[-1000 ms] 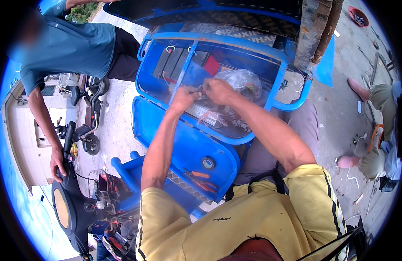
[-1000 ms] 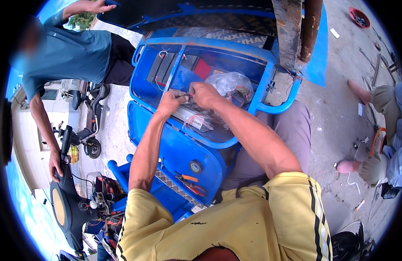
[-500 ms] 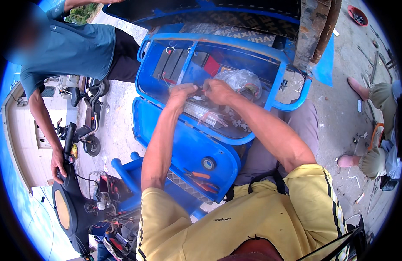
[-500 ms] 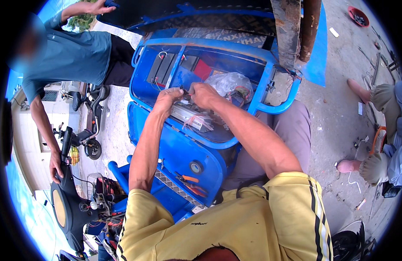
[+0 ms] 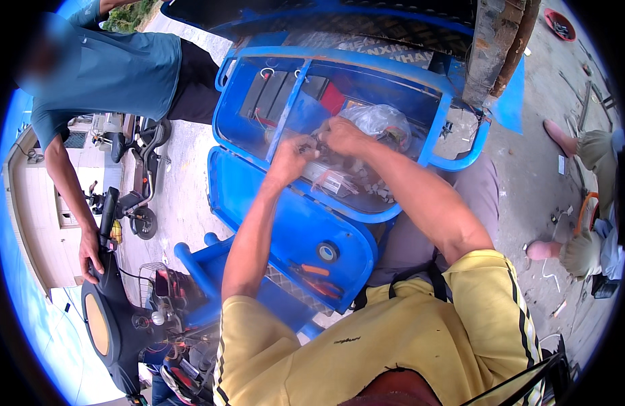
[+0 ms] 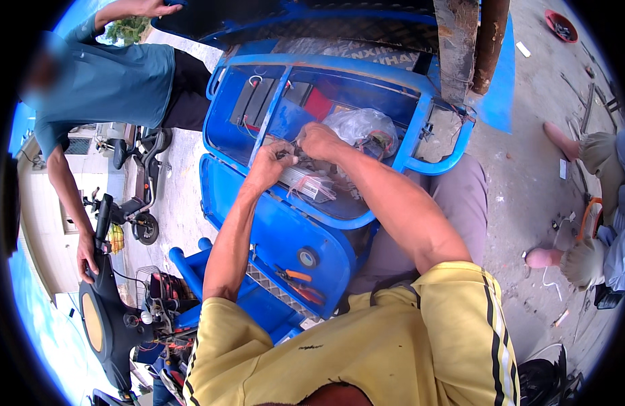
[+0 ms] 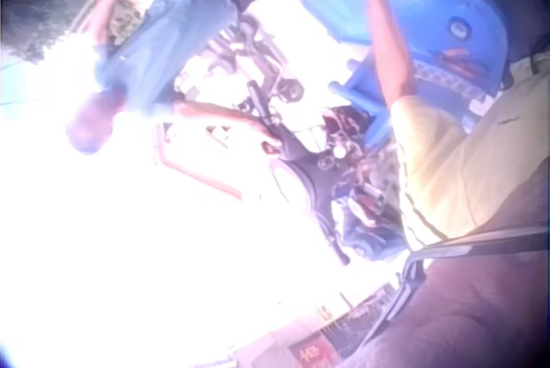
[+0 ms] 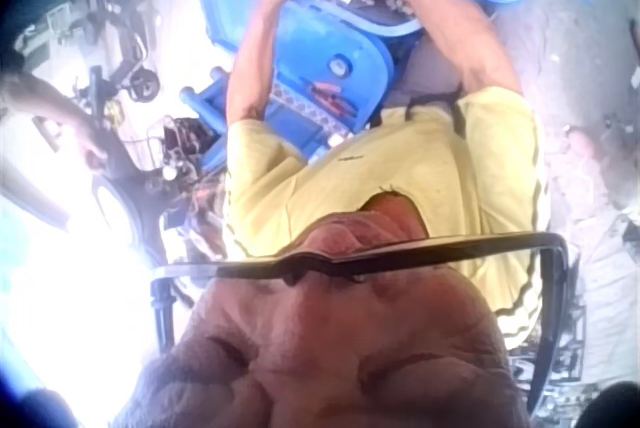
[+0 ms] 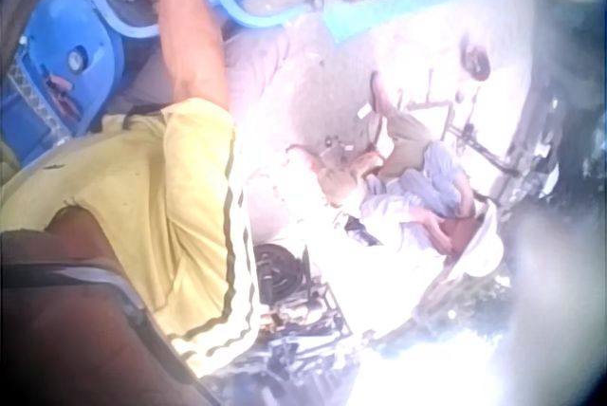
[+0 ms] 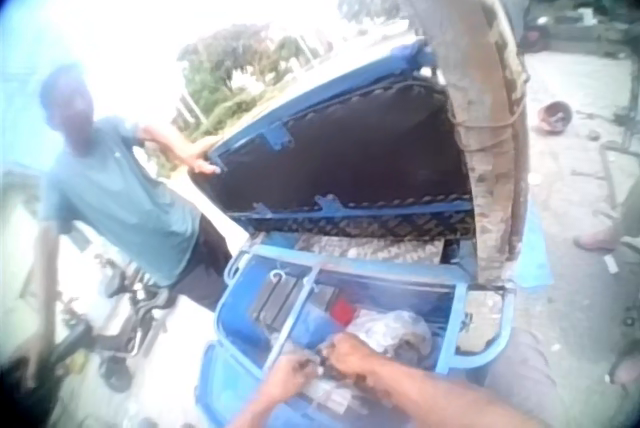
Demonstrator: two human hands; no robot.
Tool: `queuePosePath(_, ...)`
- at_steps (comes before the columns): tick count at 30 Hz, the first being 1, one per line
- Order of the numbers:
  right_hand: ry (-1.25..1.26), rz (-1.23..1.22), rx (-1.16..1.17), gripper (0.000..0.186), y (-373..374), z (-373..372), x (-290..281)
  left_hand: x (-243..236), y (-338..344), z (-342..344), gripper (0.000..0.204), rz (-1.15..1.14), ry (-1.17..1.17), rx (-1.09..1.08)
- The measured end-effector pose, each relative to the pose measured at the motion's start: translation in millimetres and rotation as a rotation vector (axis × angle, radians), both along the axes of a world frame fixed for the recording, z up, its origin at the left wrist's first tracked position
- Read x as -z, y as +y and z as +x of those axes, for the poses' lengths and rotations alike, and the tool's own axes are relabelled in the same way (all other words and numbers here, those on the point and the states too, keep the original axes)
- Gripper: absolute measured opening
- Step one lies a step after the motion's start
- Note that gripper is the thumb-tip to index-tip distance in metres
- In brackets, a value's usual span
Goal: The person works on the electrical wiring inside the open storage compartment of a blue electric scooter. They use electrical tape to wrap and secure wire connections, then use pliers to adjust and organize the wires within the compartment.
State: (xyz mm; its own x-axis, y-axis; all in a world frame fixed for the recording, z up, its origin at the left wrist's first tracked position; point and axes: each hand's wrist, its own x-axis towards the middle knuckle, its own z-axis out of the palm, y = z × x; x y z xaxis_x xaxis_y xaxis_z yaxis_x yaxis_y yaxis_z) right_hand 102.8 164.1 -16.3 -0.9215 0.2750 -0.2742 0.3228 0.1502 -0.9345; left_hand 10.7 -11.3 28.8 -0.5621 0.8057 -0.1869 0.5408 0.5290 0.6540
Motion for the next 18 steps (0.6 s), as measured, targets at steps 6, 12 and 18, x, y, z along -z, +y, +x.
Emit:
queuePosePath(6,-0.054,-0.129,-0.009,0.035,4,-3,-3,1,8,17,0.016,-0.048,0.436,0.088)
queuePosePath(12,0.025,-0.062,-0.003,0.034,4,-8,14,-11,2,20,0.020,-0.088,0.485,0.287)
queuePosePath(18,0.019,0.058,-0.019,0.034,1,-5,4,-15,-3,8,0.025,0.039,0.155,-0.027)
